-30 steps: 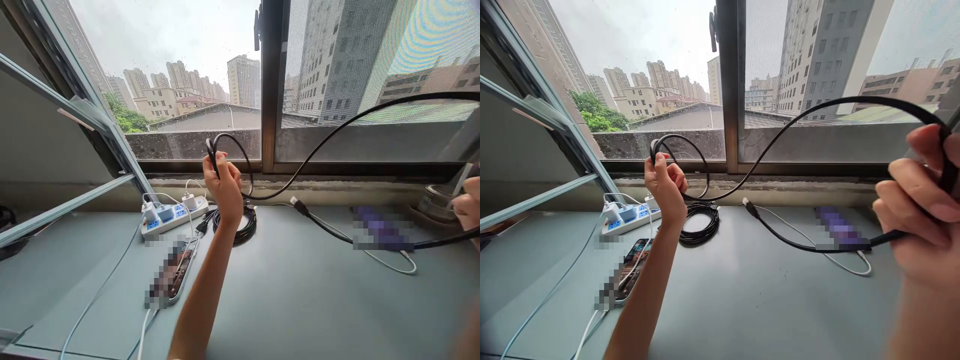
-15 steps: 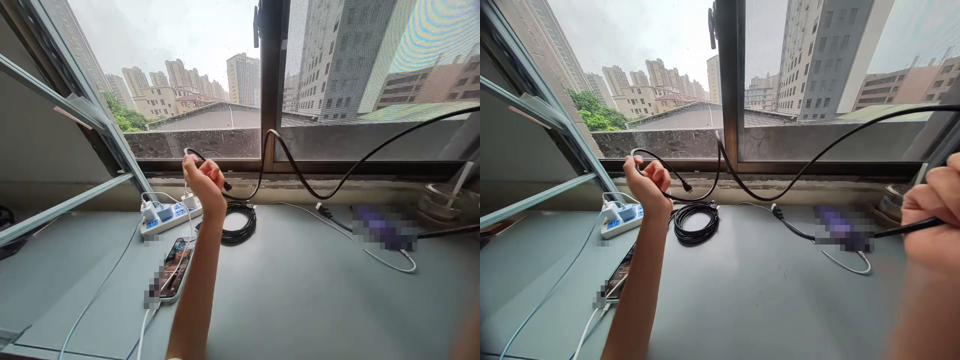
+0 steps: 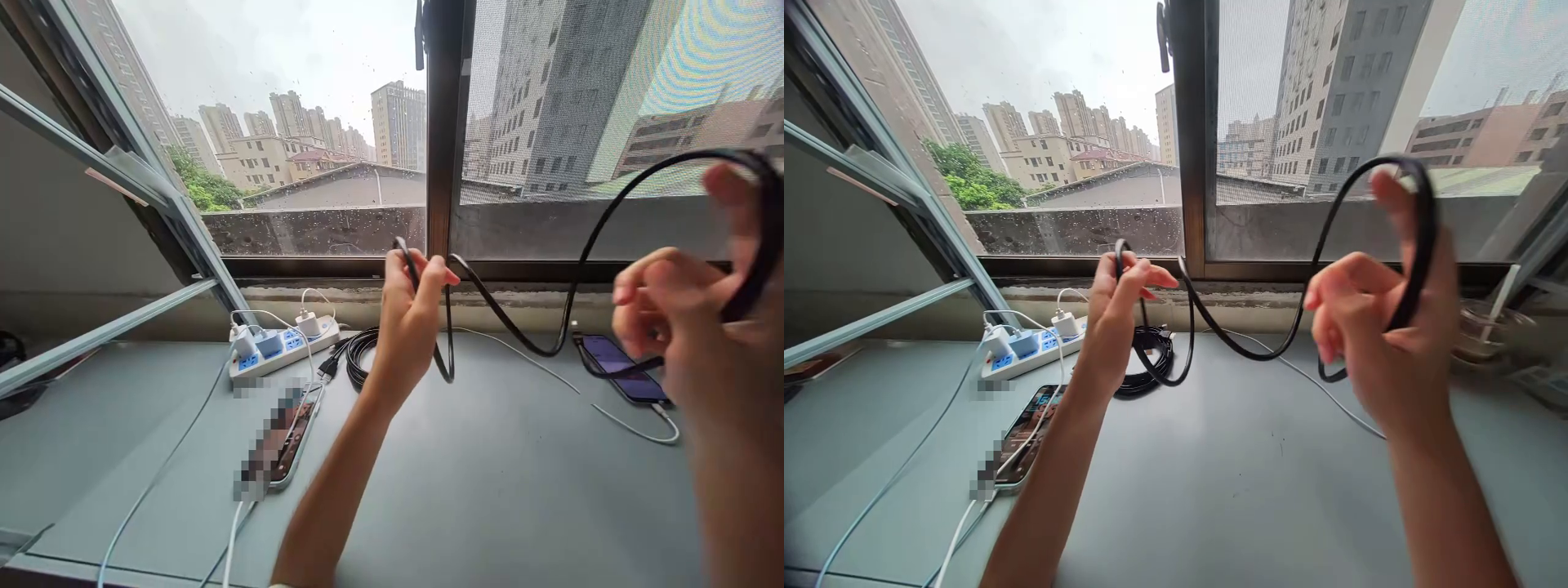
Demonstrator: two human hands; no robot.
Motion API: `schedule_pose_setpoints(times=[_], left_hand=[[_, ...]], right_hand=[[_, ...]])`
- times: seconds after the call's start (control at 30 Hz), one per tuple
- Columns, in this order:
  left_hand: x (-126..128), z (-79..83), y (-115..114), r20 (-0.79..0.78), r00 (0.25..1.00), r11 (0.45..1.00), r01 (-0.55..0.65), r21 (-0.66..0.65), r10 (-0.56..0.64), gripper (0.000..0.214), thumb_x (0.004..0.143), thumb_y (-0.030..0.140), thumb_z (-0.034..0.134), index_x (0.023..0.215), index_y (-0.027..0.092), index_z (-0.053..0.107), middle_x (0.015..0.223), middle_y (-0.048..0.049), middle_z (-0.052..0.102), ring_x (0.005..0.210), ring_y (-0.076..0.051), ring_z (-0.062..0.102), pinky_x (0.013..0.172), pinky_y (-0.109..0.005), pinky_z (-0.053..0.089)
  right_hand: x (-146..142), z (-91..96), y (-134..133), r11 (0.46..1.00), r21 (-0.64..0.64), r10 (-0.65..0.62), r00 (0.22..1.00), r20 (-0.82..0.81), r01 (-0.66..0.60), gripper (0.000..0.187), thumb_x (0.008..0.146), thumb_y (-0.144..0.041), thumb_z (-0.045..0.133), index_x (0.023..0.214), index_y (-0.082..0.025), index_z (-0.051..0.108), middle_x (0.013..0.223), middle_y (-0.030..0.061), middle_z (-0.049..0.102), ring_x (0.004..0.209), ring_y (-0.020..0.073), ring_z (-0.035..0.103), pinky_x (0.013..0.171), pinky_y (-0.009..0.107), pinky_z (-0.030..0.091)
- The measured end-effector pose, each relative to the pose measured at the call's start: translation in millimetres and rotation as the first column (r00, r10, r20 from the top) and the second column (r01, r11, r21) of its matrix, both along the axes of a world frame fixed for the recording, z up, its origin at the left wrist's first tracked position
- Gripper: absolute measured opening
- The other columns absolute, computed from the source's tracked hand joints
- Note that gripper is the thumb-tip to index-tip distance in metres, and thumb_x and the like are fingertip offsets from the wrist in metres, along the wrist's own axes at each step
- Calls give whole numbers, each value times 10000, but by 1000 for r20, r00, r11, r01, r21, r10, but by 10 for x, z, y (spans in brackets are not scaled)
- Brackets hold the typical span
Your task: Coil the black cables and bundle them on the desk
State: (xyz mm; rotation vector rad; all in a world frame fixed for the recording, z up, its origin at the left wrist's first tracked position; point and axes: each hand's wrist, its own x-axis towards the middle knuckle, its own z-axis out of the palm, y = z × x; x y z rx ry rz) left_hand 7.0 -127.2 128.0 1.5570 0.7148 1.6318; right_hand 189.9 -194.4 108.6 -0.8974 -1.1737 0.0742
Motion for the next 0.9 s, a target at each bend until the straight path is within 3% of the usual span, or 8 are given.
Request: schedule_pose_setpoints(times=[0.1,0.17,0.3,0.4,0.57,0.67,0.77,0.9], left_hand=[[-8,-16,-75,-197,975,995,95,-36,-100,152,875,281,488,751,193,491,784,-2,633,812,-115,577,749,-224,400],[1,-28,-108,-261,955,989,133,-57,-143,201,899,337,450,786,192,531,859,-11,636,862,-124,572,792,-236,405],[57,-55,-163,-253,949,981,169,-98,-189,281,923,431,397,850,202,542,939,-22,640,931,-143,575,849,-267,420],[103,-71,-202,-200,953,971,211,-110,-230,288,924,464,385,898,206,510,980,-34,656,970,-157,586,867,-288,437],[108,-74,-191,-159,966,979,202,-22,-203,333,939,472,329,995,214,532,1087,-54,625,1105,-181,542,907,-317,443],[49,-58,-129,-176,949,965,254,-62,-261,439,947,498,241,971,235,592,1145,-51,576,1142,-203,529,919,-359,445],[6,-51,-77,-164,933,945,307,-111,-322,458,944,517,221,957,245,590,1110,-49,586,1105,-209,553,909,-386,449],[62,-88,-80,-151,928,939,327,-111,-341,364,922,532,316,968,215,488,993,-55,639,1011,-191,586,856,-349,456]], right_hand=[[-63,-60,47,972,-149,200,973,114,-182,722,755,-241,688,1381,-390,361,785,-42,592,356,47,424,275,187,337],[-131,-93,50,939,-256,267,956,123,-230,784,739,-277,718,1405,-379,318,851,-19,628,360,41,429,291,186,355],[-317,-98,10,903,-384,259,957,131,-191,878,669,-327,776,1409,-356,304,914,1,648,376,27,409,325,177,355],[-375,-92,3,892,-433,227,958,177,-132,855,677,-341,766,1404,-338,317,835,-16,658,404,55,436,347,187,370],[-283,-129,68,937,-297,-79,938,337,186,542,809,-377,633,1326,-320,479,713,-27,669,437,85,432,422,219,411],[-243,-129,97,930,-161,-272,912,306,332,370,830,-383,610,1192,-307,616,735,-12,693,503,100,494,524,242,452],[-264,-94,78,941,-141,-286,946,153,307,301,819,-383,626,1100,-287,675,751,3,703,530,102,514,500,227,431],[-325,-43,-20,973,-220,-62,997,48,71,323,824,-420,611,1102,-268,673,749,11,689,408,59,366,352,199,309]])
